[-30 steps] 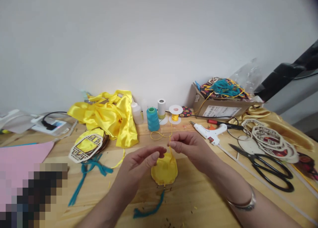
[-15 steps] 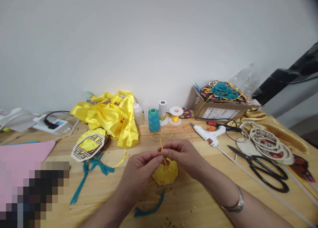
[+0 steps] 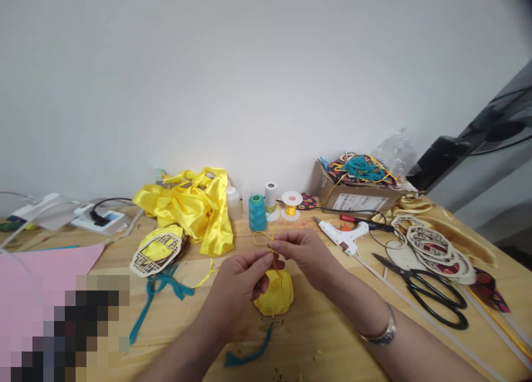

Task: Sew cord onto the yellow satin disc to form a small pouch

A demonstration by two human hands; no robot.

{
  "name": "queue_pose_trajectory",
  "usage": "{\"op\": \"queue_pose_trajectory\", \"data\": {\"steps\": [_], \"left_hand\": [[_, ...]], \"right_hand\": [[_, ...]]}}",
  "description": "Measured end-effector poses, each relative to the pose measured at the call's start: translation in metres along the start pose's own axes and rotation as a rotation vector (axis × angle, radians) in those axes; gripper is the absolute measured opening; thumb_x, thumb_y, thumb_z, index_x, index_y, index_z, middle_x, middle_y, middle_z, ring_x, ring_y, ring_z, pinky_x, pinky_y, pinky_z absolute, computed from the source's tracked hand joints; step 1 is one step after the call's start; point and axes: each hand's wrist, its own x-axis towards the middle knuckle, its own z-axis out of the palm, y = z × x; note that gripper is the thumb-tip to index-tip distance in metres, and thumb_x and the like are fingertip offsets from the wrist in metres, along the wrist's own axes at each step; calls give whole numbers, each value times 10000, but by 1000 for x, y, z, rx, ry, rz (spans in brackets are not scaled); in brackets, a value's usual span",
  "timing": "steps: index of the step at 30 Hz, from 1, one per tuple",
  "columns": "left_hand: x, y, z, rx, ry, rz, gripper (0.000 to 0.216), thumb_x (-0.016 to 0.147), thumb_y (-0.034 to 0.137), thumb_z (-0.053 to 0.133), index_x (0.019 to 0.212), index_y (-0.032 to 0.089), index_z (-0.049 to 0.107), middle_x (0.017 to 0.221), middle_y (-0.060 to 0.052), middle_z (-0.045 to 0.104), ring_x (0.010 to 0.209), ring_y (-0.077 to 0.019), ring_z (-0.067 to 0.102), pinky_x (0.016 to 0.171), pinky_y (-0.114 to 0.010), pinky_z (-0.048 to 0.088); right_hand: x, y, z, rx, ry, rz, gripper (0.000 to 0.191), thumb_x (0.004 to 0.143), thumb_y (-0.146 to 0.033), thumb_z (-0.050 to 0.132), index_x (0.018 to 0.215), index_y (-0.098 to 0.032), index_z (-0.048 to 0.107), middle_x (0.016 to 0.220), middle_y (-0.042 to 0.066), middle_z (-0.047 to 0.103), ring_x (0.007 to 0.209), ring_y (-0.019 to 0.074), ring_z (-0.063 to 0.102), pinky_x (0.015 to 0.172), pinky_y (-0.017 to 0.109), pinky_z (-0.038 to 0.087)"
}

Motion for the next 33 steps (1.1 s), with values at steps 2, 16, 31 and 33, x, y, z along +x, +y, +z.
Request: {"op": "queue_pose_trajectory", "data": {"steps": [2, 16, 31, 33], "left_hand": [[0, -2, 2, 25, 23, 24, 243, 720, 360, 633, 673, 137, 717, 447, 34, 456, 408, -64, 298, 405, -197, 166], [5, -18, -3, -34, 38, -2, 233, 694, 360, 662, 658, 136, 716, 400, 66, 402, 397, -57, 253, 411, -193, 167], [4, -15, -3, -49, 112, 0, 209, 652, 352, 709, 715, 159, 758, 480, 7, 621, 435, -76, 442, 419, -172, 331], [3, -13, -3, -40, 124, 7, 178, 649, 332, 713, 720, 175, 759, 581, -15, 689, 554, -125, 560, 508, -194, 423]], "right_hand": [[0, 3, 0, 24, 13, 8, 216, 628, -327, 702, 568, -137, 621, 524, -31, 540, 507, 85, 446, 544, 232, 356], [5, 30, -5, 13, -28, 28, 234, 658, -344, 671, 565, -134, 625, 510, -15, 573, 506, 93, 489, 557, 233, 363], [0, 20, -10, -10, -19, 22, 164, 651, -285, 656, 614, -130, 615, 602, 18, 623, 621, 144, 568, 655, 286, 416], [0, 20, -11, -13, -24, 25, 147, 647, -267, 648, 608, -131, 608, 648, 24, 626, 633, 138, 559, 655, 278, 409]]}}
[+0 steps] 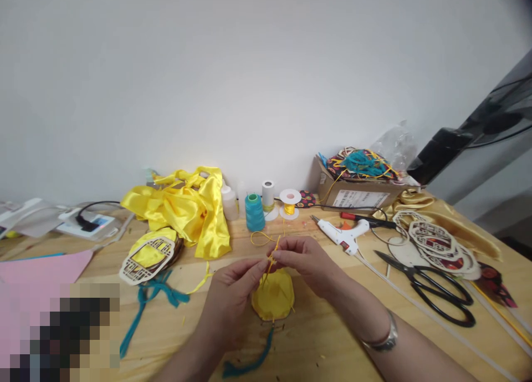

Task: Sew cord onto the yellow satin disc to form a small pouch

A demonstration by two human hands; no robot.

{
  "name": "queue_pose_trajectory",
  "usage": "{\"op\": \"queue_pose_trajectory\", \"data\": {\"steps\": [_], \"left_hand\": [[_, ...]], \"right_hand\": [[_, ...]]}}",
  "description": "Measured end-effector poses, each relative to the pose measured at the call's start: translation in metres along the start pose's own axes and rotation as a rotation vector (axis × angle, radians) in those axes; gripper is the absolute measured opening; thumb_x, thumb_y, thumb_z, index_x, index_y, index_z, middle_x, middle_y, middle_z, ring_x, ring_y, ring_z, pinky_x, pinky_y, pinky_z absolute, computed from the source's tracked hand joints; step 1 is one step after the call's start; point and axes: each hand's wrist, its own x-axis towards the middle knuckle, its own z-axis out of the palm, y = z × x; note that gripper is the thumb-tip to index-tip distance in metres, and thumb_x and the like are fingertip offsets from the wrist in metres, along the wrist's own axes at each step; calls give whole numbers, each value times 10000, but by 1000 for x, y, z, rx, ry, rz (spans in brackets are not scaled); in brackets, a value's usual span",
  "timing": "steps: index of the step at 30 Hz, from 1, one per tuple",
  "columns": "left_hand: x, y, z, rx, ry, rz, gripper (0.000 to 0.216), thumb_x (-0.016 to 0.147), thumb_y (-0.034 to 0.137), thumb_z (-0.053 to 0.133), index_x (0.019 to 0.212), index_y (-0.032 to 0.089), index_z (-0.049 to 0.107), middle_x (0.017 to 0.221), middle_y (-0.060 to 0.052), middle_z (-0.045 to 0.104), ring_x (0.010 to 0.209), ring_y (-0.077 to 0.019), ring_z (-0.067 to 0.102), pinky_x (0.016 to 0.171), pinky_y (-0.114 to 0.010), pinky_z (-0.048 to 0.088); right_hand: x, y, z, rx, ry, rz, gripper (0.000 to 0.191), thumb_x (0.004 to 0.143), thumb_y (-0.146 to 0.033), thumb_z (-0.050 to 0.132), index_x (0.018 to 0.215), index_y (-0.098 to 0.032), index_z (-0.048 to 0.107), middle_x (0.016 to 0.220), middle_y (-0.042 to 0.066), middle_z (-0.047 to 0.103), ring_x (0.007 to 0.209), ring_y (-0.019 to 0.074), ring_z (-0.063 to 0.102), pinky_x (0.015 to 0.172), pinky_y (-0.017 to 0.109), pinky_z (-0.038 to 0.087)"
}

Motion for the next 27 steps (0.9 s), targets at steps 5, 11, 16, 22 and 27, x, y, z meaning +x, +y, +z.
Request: {"op": "queue_pose_trajectory", "data": {"steps": [5, 11, 16, 22, 27], "left_hand": [[0, -2, -3, 66, 61, 100, 108, 682, 285, 693, 726, 205, 751, 809, -26, 744, 743, -165, 626, 661, -222, 476], [4, -13, -8, -54, -84, 58, 110, 704, 266, 687, 723, 168, 732, 803, -48, 723, 749, -162, 611, 707, -256, 458], [6, -17, -10, -52, -170, 82, 143, 734, 277, 663, 728, 147, 722, 664, -30, 667, 672, -142, 564, 662, -259, 435], [4, -10, -8, 86, -61, 124, 86, 705, 257, 679, 695, 183, 722, 728, -17, 703, 719, -147, 597, 682, -234, 452], [0, -5, -5, 153, -33, 181, 60, 696, 233, 673, 673, 206, 722, 773, 0, 724, 755, -146, 624, 710, -212, 467]], "right_hand": [[-1, 0, -3, -55, 12, 2, 137, 638, -247, 643, 580, -145, 574, 776, 21, 627, 675, 118, 534, 645, 247, 393], [-2, 1, -3, -80, -58, -49, 187, 672, -296, 661, 593, -160, 561, 623, -3, 606, 634, 144, 597, 640, 271, 441], [-1, 4, -6, -127, -78, -73, 134, 692, -246, 648, 613, -155, 589, 663, -1, 611, 634, 140, 598, 642, 279, 442], [-1, 2, -7, -96, -3, 4, 118, 662, -258, 664, 666, -143, 642, 622, -15, 587, 608, 101, 511, 606, 243, 375], [-1, 2, -4, 54, 21, 78, 134, 605, -248, 690, 660, -137, 638, 623, -8, 589, 607, 108, 514, 624, 256, 378]]}}
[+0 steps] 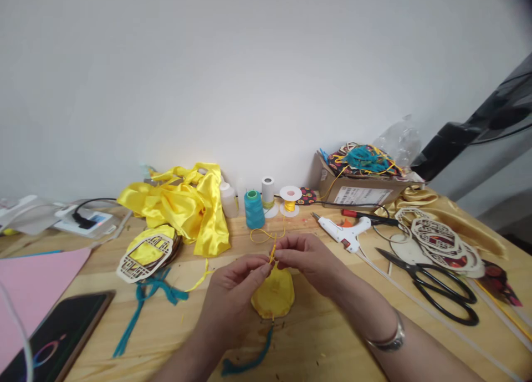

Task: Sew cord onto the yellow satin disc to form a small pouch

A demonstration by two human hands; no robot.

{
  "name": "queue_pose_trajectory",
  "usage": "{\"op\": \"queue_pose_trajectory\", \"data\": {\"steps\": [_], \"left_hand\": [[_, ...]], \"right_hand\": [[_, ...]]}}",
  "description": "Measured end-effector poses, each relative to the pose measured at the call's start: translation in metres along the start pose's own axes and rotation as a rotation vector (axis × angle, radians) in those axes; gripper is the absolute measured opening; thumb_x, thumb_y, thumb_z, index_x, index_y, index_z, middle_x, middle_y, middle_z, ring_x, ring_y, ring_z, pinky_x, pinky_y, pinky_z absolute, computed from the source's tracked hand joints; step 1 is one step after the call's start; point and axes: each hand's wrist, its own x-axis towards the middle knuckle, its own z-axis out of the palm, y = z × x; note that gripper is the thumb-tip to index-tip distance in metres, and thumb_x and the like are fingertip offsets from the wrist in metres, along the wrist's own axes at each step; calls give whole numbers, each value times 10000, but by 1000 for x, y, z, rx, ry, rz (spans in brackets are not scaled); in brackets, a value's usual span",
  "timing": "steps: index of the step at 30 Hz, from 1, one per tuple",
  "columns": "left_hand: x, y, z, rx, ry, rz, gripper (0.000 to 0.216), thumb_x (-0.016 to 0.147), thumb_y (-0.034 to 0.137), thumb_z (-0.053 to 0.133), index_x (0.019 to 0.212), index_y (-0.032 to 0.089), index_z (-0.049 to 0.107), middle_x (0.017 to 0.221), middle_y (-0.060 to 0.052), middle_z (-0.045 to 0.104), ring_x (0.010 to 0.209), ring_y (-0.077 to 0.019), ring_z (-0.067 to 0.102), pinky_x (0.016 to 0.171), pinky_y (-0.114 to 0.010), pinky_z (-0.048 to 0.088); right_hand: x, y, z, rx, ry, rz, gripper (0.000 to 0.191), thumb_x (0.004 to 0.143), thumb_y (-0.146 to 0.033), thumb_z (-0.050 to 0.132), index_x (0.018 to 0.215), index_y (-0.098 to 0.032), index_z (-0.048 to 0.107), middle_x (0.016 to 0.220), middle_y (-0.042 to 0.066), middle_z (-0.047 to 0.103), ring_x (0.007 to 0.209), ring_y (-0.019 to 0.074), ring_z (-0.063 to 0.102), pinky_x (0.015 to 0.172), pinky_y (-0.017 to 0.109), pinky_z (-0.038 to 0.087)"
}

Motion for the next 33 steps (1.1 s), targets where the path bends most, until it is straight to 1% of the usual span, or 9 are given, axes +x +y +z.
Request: {"op": "queue_pose_trajectory", "data": {"steps": [5, 9, 13, 16, 18, 21, 24, 27, 33], "left_hand": [[1, -2, 1, 58, 19, 23, 62, 694, 232, 670, 683, 212, 728, 799, -2, 730, 767, -152, 631, 711, -214, 476], [1, -5, 1, 49, -19, -3, 82, 701, 250, 666, 727, 211, 733, 821, -13, 729, 774, -167, 631, 697, -230, 482], [0, -7, 0, 41, -28, 23, 152, 750, 290, 616, 723, 190, 726, 853, -35, 718, 809, -185, 622, 727, -258, 475], [1, -6, 0, 33, -2, 17, 198, 778, 292, 584, 689, 172, 714, 897, -51, 710, 851, -196, 613, 761, -271, 461], [1, -4, 1, -3, 11, -8, 165, 766, 272, 603, 687, 169, 705, 936, -50, 704, 870, -195, 610, 761, -263, 458], [0, -3, 3, -97, 25, -31, 103, 739, 267, 639, 766, 188, 698, 880, -27, 712, 800, -177, 619, 712, -255, 472], [1, -4, 3, -136, 19, 5, 109, 726, 255, 654, 813, 205, 698, 883, -17, 708, 796, -170, 618, 707, -253, 476], [2, -5, 3, -90, 10, 45, 82, 732, 233, 644, 768, 193, 706, 933, -25, 685, 861, -173, 601, 736, -239, 465], [3, -4, 0, -53, -40, -43, 111, 738, 253, 629, 725, 170, 701, 804, -24, 673, 699, -143, 566, 656, -240, 450]], "right_hand": [[2, 5, 1, 132, -33, 31, 99, 590, -219, 693, 618, -140, 641, 698, 15, 615, 657, 125, 546, 692, 288, 400], [3, 5, 1, 134, 30, -28, 94, 563, -202, 711, 541, -144, 640, 841, 32, 629, 756, 140, 555, 755, 290, 390], [3, 3, 1, 149, 37, -95, 68, 585, -189, 708, 553, -156, 657, 818, 31, 627, 851, 166, 556, 807, 298, 389], [1, 2, 1, 164, 9, -102, 40, 600, -171, 705, 587, -158, 670, 846, 35, 624, 870, 169, 558, 796, 298, 416], [-1, 2, 2, 160, -34, -78, 46, 618, -182, 697, 598, -152, 668, 870, 39, 619, 806, 156, 569, 746, 294, 444], [-4, 1, 5, 96, -61, -60, 100, 628, -216, 693, 585, -140, 643, 863, 39, 611, 676, 117, 560, 661, 275, 466], [-5, 0, 9, -2, -33, -85, 125, 616, -237, 698, 588, -135, 631, 859, 37, 582, 637, 106, 546, 606, 268, 473], [-5, -1, 10, -120, 7, -144, 112, 626, -225, 682, 577, -141, 627, 849, 37, 556, 705, 133, 557, 633, 285, 477], [-5, 1, 7, -261, 52, -213, 72, 637, -209, 666, 606, -152, 633, 883, 49, 555, 840, 174, 557, 698, 298, 472]]}}
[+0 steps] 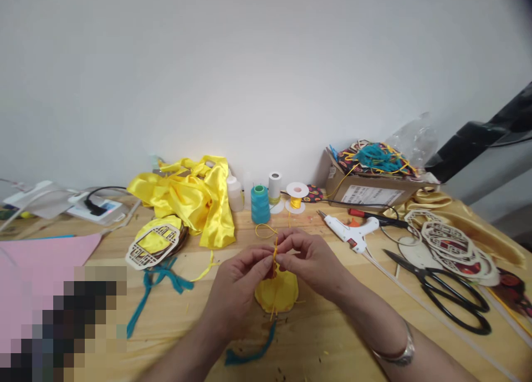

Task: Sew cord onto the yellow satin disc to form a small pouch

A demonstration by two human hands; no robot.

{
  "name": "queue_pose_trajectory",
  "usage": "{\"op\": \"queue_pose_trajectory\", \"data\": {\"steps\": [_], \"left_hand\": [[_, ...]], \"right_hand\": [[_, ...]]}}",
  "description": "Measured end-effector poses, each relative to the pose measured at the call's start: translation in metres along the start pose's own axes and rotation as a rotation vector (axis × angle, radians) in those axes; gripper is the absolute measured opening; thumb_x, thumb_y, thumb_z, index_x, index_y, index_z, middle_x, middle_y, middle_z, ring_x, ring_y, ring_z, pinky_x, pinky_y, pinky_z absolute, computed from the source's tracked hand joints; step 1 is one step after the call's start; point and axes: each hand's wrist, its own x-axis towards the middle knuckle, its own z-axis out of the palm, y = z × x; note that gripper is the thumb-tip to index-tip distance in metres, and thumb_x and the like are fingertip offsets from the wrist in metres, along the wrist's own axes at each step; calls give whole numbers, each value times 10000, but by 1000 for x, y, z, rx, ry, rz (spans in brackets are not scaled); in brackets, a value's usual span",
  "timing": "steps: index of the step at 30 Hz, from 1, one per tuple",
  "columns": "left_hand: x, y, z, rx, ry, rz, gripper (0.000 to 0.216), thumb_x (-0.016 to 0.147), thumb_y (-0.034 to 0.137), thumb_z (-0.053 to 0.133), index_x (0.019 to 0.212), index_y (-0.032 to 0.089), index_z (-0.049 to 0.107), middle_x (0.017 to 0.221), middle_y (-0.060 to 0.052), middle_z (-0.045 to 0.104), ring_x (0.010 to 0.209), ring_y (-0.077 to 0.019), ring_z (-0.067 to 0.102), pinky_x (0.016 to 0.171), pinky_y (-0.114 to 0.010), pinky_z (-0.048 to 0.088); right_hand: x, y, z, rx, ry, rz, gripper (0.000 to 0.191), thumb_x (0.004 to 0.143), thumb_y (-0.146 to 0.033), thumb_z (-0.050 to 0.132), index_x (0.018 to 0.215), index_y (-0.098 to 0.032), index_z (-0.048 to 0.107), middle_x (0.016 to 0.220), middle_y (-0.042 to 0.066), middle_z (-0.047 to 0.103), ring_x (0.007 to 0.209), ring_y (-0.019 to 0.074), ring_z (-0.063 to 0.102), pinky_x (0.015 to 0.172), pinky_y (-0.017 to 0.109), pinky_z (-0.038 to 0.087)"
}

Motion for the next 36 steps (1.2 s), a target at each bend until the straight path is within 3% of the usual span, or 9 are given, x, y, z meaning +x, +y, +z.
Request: {"op": "queue_pose_trajectory", "data": {"steps": [9, 17, 22, 27, 32, 36], "left_hand": [[-1, 0, 0, 18, -16, -18, 145, 728, 264, 633, 641, 166, 694, 766, -23, 668, 714, -152, 577, 641, -227, 444], [0, 1, -1, 121, 148, 126, 77, 672, 229, 674, 621, 179, 704, 931, -49, 630, 913, -195, 584, 792, -256, 451], [1, -2, -2, 170, 156, 164, 57, 679, 216, 668, 654, 189, 712, 951, -62, 627, 980, -211, 568, 833, -278, 443], [1, -2, -3, 157, 163, 117, 51, 654, 229, 684, 652, 189, 715, 961, -65, 639, 991, -227, 569, 820, -288, 446], [2, 2, -3, 128, 121, 43, 60, 650, 220, 676, 620, 182, 712, 916, -66, 660, 1011, -231, 554, 823, -279, 431], [1, 4, -2, 60, 85, 1, 70, 651, 197, 669, 592, 165, 688, 811, -51, 665, 853, -189, 586, 734, -251, 439]], "right_hand": [[1, 2, -1, -89, 10, -35, 66, 650, -207, 640, 605, -163, 620, 850, 51, 591, 798, 175, 571, 654, 286, 471], [1, 2, -2, -126, -4, -25, 77, 672, -210, 607, 614, -163, 590, 794, 50, 635, 754, 171, 583, 666, 294, 467], [3, 2, 0, 72, -31, 142, 99, 646, -238, 634, 650, -148, 593, 656, 11, 601, 622, 140, 587, 633, 298, 476], [3, -2, 1, 274, -56, 264, 161, 605, -266, 677, 615, -132, 589, 652, 14, 608, 573, 114, 574, 562, 266, 483], [3, 0, -2, 287, -103, 310, 188, 637, -301, 670, 653, -131, 590, 546, 2, 600, 434, 66, 491, 409, 181, 367], [4, 3, -4, 300, -111, 344, 221, 645, -333, 678, 680, -142, 573, 519, -21, 585, 369, 48, 461, 340, 162, 244]]}}
